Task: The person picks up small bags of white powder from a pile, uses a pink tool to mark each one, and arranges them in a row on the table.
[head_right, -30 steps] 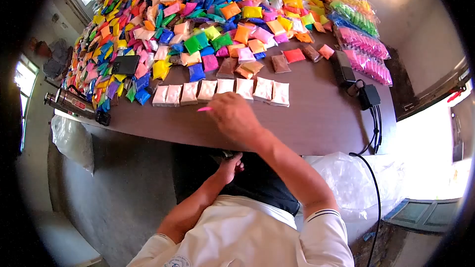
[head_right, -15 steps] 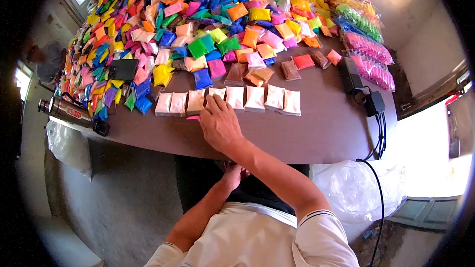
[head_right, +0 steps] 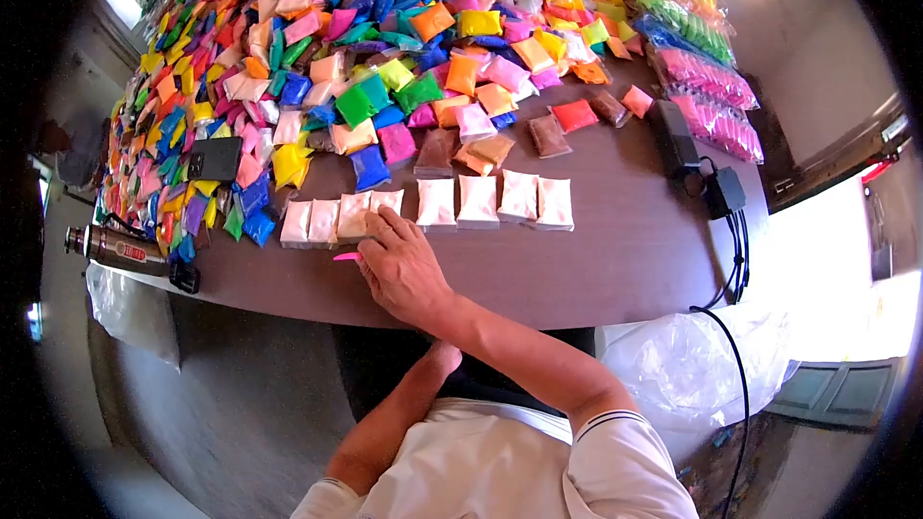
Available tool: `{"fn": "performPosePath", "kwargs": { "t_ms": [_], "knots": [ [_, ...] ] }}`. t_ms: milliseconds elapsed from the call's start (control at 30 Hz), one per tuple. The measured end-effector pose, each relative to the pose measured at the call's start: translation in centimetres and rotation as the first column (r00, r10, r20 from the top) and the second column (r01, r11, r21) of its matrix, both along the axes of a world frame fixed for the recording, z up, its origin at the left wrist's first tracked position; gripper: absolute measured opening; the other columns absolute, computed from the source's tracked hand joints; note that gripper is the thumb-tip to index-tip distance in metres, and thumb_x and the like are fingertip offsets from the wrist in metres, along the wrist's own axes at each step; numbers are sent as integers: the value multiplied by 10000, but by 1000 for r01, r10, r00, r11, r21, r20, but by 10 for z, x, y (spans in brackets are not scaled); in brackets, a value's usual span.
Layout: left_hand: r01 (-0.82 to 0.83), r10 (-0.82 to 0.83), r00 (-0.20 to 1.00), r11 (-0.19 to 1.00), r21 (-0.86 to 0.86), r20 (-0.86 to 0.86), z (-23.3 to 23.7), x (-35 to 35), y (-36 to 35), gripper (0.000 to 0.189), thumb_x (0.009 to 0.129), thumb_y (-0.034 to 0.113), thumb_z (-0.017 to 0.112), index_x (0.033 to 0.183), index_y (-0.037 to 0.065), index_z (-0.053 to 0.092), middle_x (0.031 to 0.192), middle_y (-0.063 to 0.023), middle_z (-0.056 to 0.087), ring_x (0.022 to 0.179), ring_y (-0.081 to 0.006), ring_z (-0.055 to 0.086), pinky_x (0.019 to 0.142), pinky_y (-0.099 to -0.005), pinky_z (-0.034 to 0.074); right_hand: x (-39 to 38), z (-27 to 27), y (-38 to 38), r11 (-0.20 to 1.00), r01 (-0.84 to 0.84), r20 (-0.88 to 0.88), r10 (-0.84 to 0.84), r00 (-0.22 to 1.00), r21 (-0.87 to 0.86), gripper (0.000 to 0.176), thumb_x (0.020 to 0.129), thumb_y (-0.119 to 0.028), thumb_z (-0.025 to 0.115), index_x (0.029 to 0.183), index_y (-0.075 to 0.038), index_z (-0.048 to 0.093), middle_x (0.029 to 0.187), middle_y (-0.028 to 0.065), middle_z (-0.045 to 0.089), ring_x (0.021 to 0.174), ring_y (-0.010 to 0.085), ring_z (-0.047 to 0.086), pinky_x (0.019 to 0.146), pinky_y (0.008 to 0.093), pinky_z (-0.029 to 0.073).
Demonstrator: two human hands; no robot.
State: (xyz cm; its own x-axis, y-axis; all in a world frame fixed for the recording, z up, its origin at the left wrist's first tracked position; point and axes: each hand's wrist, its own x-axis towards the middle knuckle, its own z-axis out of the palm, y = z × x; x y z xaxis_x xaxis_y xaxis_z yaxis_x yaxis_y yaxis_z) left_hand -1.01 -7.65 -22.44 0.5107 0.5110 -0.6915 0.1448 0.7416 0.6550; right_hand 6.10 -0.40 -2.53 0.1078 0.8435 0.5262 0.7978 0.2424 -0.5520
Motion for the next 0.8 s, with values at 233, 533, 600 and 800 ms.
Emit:
{"fn": "performPosePath", "kwargs": {
  "t_ms": [233,533,600,800],
  "knots": [
    [-4,4,1000,999,-44,2,12,-2,0,497,915,414,494,1283,86,432,1207,-33,484,1064,-115,460,893,-282,383,46,24,-34,948,315,34,-314,949,-41,136,830,-112,591,937,-35,624,1207,202,528,1171,383,456,972,436,373],
    [13,-13,1000,998,-64,-4,16,1,-1,498,919,397,487,1298,83,417,1232,-34,466,1091,-120,440,915,-286,364,48,8,-49,945,304,16,-304,953,-120,143,832,-102,574,913,15,584,1221,253,479,1175,427,430,1005,441,348],
    [16,-16,1000,998,-66,-3,16,2,0,498,919,394,486,1301,82,413,1237,-34,462,1097,-121,435,920,-287,360,45,8,-50,951,290,-8,-293,956,-107,143,828,-100,579,914,14,588,1221,249,481,1179,422,429,1003,439,351],
    [14,-14,1000,997,-72,1,15,1,3,500,921,382,481,1311,80,403,1254,-35,450,1116,-124,422,934,-289,347,80,29,-65,924,368,-66,-375,924,-103,162,813,-102,586,949,-18,604,1236,269,473,1189,427,421,1003,455,347]
  ]
}}
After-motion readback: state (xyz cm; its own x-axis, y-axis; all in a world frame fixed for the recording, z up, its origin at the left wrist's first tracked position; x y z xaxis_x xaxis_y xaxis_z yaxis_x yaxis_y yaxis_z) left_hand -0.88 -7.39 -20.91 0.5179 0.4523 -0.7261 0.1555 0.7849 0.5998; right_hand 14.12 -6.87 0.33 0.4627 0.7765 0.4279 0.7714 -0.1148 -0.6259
